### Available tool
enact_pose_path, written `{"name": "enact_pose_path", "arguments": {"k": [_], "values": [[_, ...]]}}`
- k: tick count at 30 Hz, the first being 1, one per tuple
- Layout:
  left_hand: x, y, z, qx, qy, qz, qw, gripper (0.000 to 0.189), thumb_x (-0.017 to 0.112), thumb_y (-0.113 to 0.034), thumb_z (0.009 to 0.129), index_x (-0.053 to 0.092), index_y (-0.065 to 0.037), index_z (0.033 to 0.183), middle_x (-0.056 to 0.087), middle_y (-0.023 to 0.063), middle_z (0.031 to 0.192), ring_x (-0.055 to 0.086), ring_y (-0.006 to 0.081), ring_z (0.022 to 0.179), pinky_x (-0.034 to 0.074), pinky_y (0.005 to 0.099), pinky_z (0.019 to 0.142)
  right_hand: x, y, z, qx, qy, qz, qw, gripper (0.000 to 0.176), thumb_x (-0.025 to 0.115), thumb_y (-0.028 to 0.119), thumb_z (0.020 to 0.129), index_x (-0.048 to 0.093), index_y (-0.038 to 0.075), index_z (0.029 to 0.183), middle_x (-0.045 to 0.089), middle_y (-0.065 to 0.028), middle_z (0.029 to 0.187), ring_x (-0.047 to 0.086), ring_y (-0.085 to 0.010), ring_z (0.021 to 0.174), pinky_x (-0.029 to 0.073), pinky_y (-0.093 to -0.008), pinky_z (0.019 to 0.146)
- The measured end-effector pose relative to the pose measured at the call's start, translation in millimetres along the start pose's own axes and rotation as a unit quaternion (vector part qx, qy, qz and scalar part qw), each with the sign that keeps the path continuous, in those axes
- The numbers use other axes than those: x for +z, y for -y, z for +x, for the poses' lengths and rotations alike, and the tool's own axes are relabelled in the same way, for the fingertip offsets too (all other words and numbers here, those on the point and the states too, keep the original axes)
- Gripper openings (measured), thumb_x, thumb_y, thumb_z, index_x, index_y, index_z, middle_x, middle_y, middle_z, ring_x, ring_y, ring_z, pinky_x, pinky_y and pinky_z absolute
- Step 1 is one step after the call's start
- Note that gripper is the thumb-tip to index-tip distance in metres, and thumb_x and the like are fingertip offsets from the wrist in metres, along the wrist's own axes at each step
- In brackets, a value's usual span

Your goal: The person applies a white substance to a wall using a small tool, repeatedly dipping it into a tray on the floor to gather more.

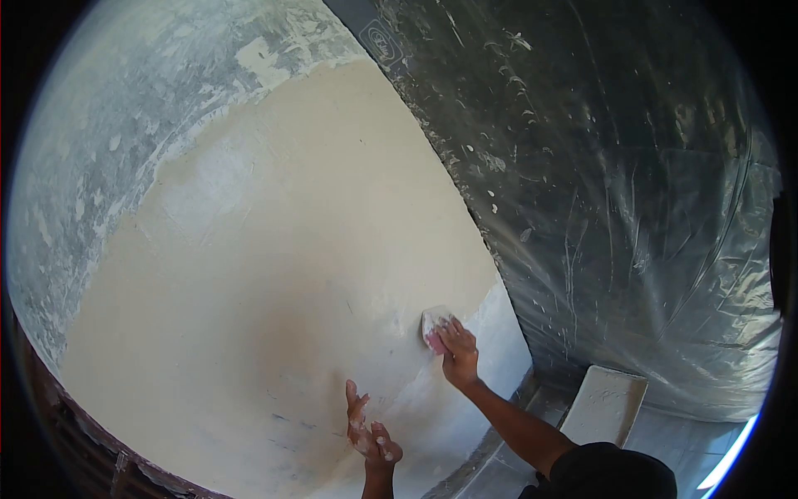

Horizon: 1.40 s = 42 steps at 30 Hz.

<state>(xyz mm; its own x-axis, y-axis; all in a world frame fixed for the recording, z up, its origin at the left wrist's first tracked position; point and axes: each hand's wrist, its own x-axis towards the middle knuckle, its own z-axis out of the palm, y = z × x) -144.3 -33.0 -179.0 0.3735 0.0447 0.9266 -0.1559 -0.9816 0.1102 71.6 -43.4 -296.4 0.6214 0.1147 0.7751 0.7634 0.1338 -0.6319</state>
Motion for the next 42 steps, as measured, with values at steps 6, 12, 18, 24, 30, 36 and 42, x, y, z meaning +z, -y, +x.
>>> {"name": "enact_pose_path", "arguments": {"k": [6, 12, 18, 24, 30, 36, 42], "values": [[-12.8, 4.7, 3.8, -0.049, 0.043, -0.004, 0.998, 0.040, 0.038, -0.016, 0.096, 0.051, 0.010, 0.123, 0.047, 0.0423, 0.137, 0.045, 0.0595, 0.130, 0.038, 0.0610, 0.109, -39.3, 65.1, -156.3, -0.010, 0.274, 0.106, 0.956, 0.062, 0.057, -0.014, 0.076, 0.067, 0.021, 0.127, 0.067, 0.0002, 0.132, 0.057, -0.0169, 0.131, 0.030, -0.0439, 0.113], [-21.5, 13.4, -8.7, 0.042, 0.022, -0.024, 0.999, 0.045, 0.035, -0.017, 0.099, 0.041, 0.007, 0.137, 0.058, 0.0297, 0.125, 0.046, 0.0592, 0.129, 0.040, 0.0650, 0.107, -43.0, -27.0, 119.1, 0.055, -0.158, 0.031, 0.985, 0.044, 0.053, -0.014, 0.086, 0.067, 0.001, 0.125, 0.066, -0.0191, 0.128, 0.061, -0.0343, 0.125, 0.045, -0.0391, 0.108], [-37.9, 5.0, -9.3, 0.019, 0.076, 0.001, 0.997, 0.053, 0.033, -0.015, 0.101, 0.025, -0.006, 0.153, 0.058, 0.0270, 0.119, 0.047, 0.0606, 0.127, 0.039, 0.0679, 0.106, 12.8, 6.8, -10.1, 0.050, -0.079, 0.012, 0.996, 0.052, 0.056, -0.017, 0.077, 0.068, 0.002, 0.124, 0.065, -0.0215, 0.128, 0.057, -0.0408, 0.127, 0.041, -0.0469, 0.113], [-52.5, 21.5, -17.2, 0.052, 0.062, -0.019, 0.997, 0.050, 0.036, -0.017, 0.100, 0.032, 0.002, 0.146, 0.058, 0.0275, 0.120, 0.047, 0.0616, 0.127, 0.039, 0.0672, 0.106, -3.1, 110.5, -238.8, 0.160, 0.288, 0.150, 0.932, 0.052, 0.055, -0.008, 0.089, 0.068, 0.025, 0.127, 0.064, 0.0034, 0.137, 0.056, -0.0172, 0.133, 0.029, -0.0426, 0.115], [-73.3, 24.3, -30.1, 0.001, 0.042, -0.065, 0.997, 0.043, 0.039, -0.016, 0.098, 0.046, 0.013, 0.129, 0.058, 0.0302, 0.122, 0.047, 0.0590, 0.129, 0.041, 0.0642, 0.107, -14.0, 51.8, 67.1, 0.063, -0.124, 0.113, 0.984, 0.048, 0.048, -0.019, 0.090, 0.064, 0.003, 0.130, 0.063, -0.0176, 0.134, 0.060, -0.0261, 0.126, 0.050, -0.0300, 0.103], [-86.8, 17.6, -28.2, 0.000, 0.030, -0.087, 0.996, 0.041, 0.039, -0.016, 0.097, 0.049, 0.014, 0.123, 0.058, 0.0331, 0.120, 0.047, 0.0596, 0.129, 0.042, 0.0636, 0.106, 34.5, 59.9, 63.3, -0.020, -0.125, 0.012, 0.992, 0.061, 0.060, -0.010, 0.073, 0.066, 0.008, 0.130, 0.063, -0.0189, 0.132, 0.054, -0.0397, 0.130, 0.042, -0.0485, 0.110], [-93.9, 24.1, -32.9, 0.021, 0.035, -0.083, 0.996, 0.043, 0.039, -0.016, 0.096, 0.047, 0.014, 0.125, 0.059, 0.0327, 0.120, 0.046, 0.0630, 0.126, 0.041, 0.0646, 0.105, 19.5, 161.3, -207.4, 0.036, 0.150, 0.052, 0.987, 0.059, 0.059, -0.010, 0.079, 0.065, 0.016, 0.132, 0.063, -0.0071, 0.138, 0.054, -0.0267, 0.134, 0.035, -0.0442, 0.110]]}}
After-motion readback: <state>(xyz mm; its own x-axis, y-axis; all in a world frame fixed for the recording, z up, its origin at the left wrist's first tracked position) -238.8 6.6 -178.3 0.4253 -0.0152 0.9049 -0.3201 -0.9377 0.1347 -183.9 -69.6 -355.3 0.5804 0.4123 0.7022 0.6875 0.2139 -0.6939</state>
